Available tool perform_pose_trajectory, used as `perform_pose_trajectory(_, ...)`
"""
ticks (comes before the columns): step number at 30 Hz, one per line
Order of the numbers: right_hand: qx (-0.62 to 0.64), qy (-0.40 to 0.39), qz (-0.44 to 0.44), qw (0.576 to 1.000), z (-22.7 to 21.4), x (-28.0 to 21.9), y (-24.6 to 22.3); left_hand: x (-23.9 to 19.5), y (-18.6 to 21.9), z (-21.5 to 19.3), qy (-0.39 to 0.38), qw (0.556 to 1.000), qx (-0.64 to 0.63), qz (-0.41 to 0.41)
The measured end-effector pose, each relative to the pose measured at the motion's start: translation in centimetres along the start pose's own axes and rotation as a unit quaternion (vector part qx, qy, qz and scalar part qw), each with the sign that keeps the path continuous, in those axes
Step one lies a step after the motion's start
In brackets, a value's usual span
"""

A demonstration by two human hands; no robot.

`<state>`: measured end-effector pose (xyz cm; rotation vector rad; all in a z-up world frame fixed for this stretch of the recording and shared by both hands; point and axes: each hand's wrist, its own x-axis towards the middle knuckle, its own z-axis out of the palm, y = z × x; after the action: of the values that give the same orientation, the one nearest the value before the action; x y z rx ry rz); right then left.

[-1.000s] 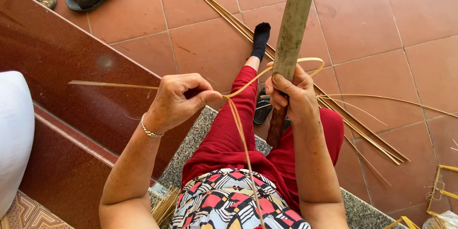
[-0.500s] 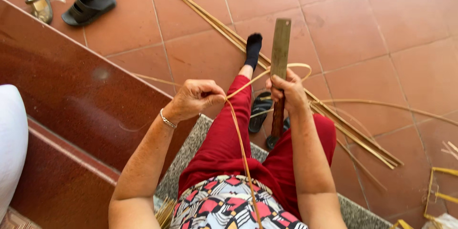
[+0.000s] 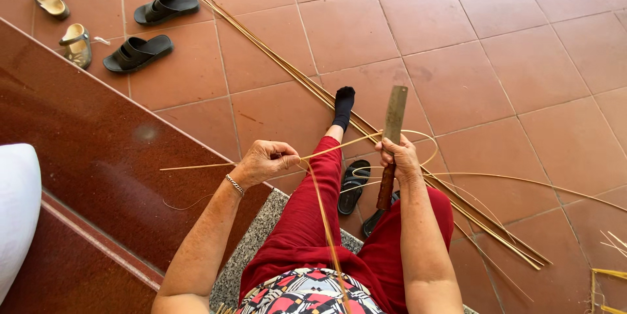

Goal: The person sits on a tiled floor and uses a large knife to split long bamboo strips into thinner strands. They hold the bamboo with one hand and draw the knife along its length to peel off thin layers, repeating the process on multiple strips.

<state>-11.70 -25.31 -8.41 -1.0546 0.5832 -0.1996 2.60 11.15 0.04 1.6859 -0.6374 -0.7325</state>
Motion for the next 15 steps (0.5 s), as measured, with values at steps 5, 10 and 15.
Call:
perform_pose_trajectory(5, 0.003, 0.03, -0.002, 1.0, -2.1, 1.1, 1.1, 0.7, -2.4, -0.1, -0.003, 1.0, -0.017, 0.001)
perform_pose_trajectory(10, 0.025, 0.042, -0.007, 0.999, -1.1, 0.6, 0.6, 1.1, -4.0, 0.0, -0.008, 0.998, -0.059, 0.011)
perform_pose_trajectory(15, 0.194, -0.182, -0.093, 0.96, 3.1, -4.7, -2.5, 0.8, -3.9, 0.0, 0.061, 0.992, -0.106, 0.012)
